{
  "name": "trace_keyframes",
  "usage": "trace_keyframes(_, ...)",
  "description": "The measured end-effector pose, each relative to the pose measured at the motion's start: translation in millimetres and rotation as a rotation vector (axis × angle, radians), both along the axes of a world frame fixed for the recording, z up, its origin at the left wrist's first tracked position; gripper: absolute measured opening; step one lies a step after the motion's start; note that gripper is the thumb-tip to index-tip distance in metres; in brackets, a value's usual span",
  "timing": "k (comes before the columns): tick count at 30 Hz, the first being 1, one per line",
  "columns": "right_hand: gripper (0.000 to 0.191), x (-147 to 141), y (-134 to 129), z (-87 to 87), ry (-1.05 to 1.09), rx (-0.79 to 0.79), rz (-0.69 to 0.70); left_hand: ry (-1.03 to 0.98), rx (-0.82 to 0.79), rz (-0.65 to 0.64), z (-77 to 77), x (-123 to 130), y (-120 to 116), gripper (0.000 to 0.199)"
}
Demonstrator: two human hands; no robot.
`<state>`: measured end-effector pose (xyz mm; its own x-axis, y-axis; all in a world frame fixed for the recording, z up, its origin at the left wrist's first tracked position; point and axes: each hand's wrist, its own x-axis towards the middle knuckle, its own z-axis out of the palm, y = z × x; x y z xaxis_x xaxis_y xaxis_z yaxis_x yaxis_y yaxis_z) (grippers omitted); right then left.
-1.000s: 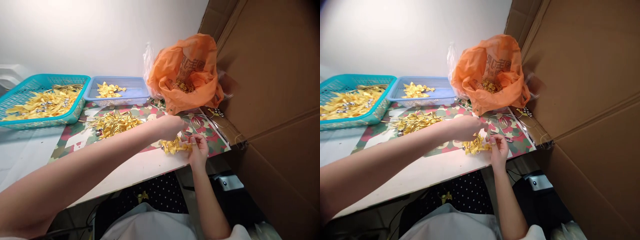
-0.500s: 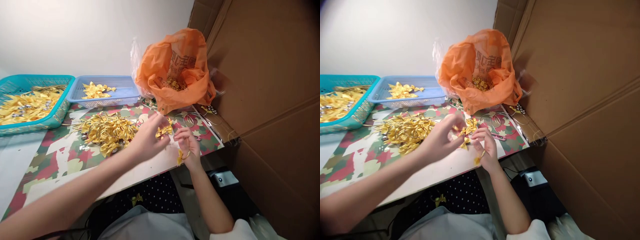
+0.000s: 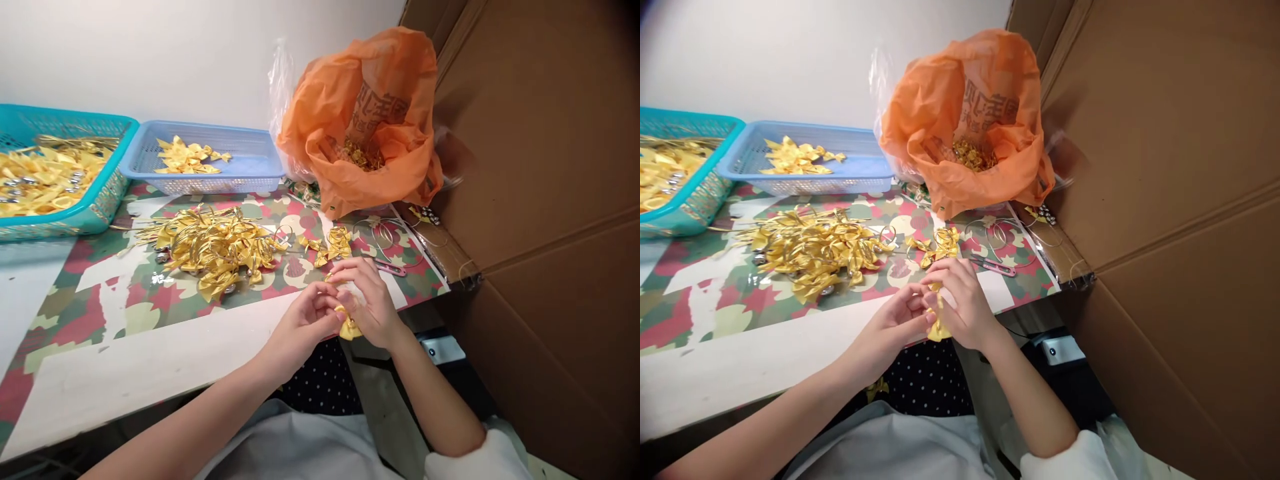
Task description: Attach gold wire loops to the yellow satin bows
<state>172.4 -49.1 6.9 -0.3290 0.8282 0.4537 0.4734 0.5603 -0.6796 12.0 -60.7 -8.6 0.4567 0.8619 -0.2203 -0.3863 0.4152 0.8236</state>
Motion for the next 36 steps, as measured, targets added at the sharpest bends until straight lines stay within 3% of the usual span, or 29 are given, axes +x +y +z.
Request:
trace_keyframes(3, 0.026, 29.8, 3.5, -3.7, -0.115, -0.014, 0.038, -0.013, 0.044, 0.130, -2.6, -6.2, -0.7, 0.029)
trace_keyframes(7, 0.036, 79.1, 17.2, -20.2, -0.442, 0.081, -0.462, 0.045, 0.038, 0.207, -2.6, -17.3, -3.5, 0.038)
trace_keyframes(10, 0.033, 98.2, 24.2, -35.1, -0.588, 0.049, -0.560, 0.049, 0.012, 0.268, -3.0, -22.3, -7.7, 0.037)
trace_keyframes(16, 0.026, 98.5, 29.2, -43.4, -0.609, 0.007, -0.494, 0.039, -0.008, 0.327, -4.2, -24.3, -11.2, 0.026)
trace_keyframes(19, 0.026, 96.6, 30.8, -41.4, -0.486, -0.043, -0.516, 0.053, 0.004, 0.300, -4.8, -25.0, -9.8, 0.016)
trace_keyframes(22, 0.027, 86.7, 24.8, -34.4, -0.271, -0.092, -0.500, 0.028, -0.022, 0.268, -6.3, -25.2, -7.2, 0.011)
trace_keyframes(26, 0.026, 57.5, 6.5, -13.5, -0.076, -0.117, -0.321, -0.004, -0.090, 0.239, -7.3, -24.4, -3.7, 0.027)
trace_keyframes(31, 0.019, 28.2, -10.4, 12.6, -0.116, -0.085, -0.111, 0.118, 0.010, 0.212, -6.1, -24.3, -3.3, 0.010)
trace_keyframes(36, 0.018, 21.7, -16.3, 20.1, -0.315, -0.052, -0.039, 0.202, 0.112, 0.204, -2.7, -27.3, -3.8, 0.011)
